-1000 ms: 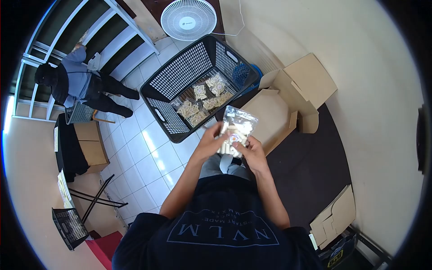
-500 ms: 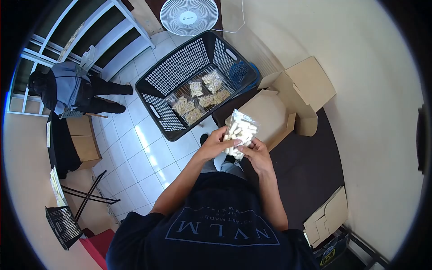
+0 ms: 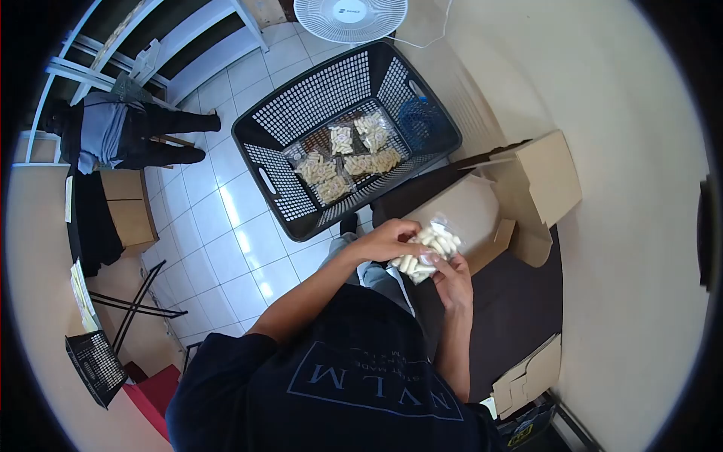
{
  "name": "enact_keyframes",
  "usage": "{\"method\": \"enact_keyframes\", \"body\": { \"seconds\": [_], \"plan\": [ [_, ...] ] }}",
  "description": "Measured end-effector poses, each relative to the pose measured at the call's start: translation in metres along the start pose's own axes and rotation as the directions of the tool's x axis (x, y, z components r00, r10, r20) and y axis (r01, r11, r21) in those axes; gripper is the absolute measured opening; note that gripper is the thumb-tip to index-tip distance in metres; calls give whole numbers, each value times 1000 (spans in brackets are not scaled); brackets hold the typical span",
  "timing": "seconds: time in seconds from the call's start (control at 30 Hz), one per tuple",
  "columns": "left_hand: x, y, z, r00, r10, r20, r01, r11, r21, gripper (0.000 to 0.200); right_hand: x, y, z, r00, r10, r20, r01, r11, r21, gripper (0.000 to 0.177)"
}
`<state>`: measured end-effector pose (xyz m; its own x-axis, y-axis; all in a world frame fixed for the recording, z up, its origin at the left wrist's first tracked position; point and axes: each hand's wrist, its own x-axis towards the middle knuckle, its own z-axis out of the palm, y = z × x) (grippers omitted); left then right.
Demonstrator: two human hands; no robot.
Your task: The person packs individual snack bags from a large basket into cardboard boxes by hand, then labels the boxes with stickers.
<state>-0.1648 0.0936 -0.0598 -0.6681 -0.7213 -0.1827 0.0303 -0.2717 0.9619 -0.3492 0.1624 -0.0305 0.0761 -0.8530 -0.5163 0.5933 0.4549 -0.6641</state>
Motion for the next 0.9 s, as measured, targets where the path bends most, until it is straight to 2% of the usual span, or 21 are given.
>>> {"method": "enact_keyframes", "body": {
  "seconds": [0.03,0.13,0.17,0.23,0.3,0.33,0.37,0.4,0.43,0.47,0.5,0.53,0.57,0.6,0.63,0.7,0.73,0.77,0.83,0.87,0.9],
  "plan": [
    [5,2,-5,1000,-1,-6,1,1000,-14,26,5,2,0,1000,11,-4,-11,1000,-10,30],
    [19,23,-22,1000,19,-17,-11,925,380,28,18,5,-17,991,10,-135,-21,997,-80,34],
    [25,21,-37,999,17,-29,-5,930,367,28,21,1,-20,990,22,-136,-35,995,-92,34],
    [43,7,-91,953,-114,-282,108,993,-36,28,38,-9,-23,931,-104,-350,115,993,11,31],
    [53,-32,-150,832,-132,-540,60,987,-149,22,49,-8,-46,863,-147,-484,125,989,-78,30],
    [56,-72,-185,772,-70,-632,43,997,-57,21,54,1,-82,840,-125,-528,40,985,-170,34],
    [57,-122,-221,706,0,-708,38,999,37,20,65,4,-75,839,-118,-531,29,984,-174,34],
    [53,-179,-257,652,36,-758,220,947,235,20,71,7,-66,833,-69,-549,-19,988,-152,36],
    [47,-220,-289,607,93,-789,398,824,404,21,76,11,-57,825,-22,-565,-61,990,-128,37],
    [42,-232,-315,569,-152,-808,552,799,238,23,84,18,-53,776,-15,-631,-121,978,-173,38],
    [39,-242,-335,491,-390,-779,691,718,76,25,91,25,-52,770,-17,-638,-125,976,-176,38],
    [36,-257,-346,492,-406,-770,695,716,66,25,92,29,-52,774,30,-633,-179,968,-173,38],
    [38,-271,-358,447,-466,-763,737,675,19,27,97,33,-49,778,73,-624,-227,959,-171,38],
    [45,-270,-366,401,-518,-756,774,633,-23,30,102,34,-34,762,9,-648,-229,939,-256,39],
    [54,-269,-371,405,-523,-750,772,635,-26,30,106,33,-34,758,5,-653,-230,938,-260,39],
    [75,-273,-375,388,-507,-770,807,591,17,40,109,33,-37,681,-35,-732,-456,761,-461,32],
    [86,-277,-374,398,-461,-793,819,568,81,57,112,33,-42,703,-197,-684,-518,517,-682,36],
    [97,-281,-373,400,-468,-788,817,571,76,57,113,34,-47,699,-202,-687,-524,509,-683,36],
    [119,-290,-371,310,-426,-850,829,558,23,66,110,40,-64,655,-319,-685,-639,249,-728,39],
    [127,-289,-371,296,-495,-817,842,539,-22,80,106,47,-75,652,-359,-668,-639,214,-738,43],
    [135,-297,-371,301,-498,-813,839,544,-22,80,107,46,-69,647,-365,-669,-642,211,-737,43]
  ]
}}
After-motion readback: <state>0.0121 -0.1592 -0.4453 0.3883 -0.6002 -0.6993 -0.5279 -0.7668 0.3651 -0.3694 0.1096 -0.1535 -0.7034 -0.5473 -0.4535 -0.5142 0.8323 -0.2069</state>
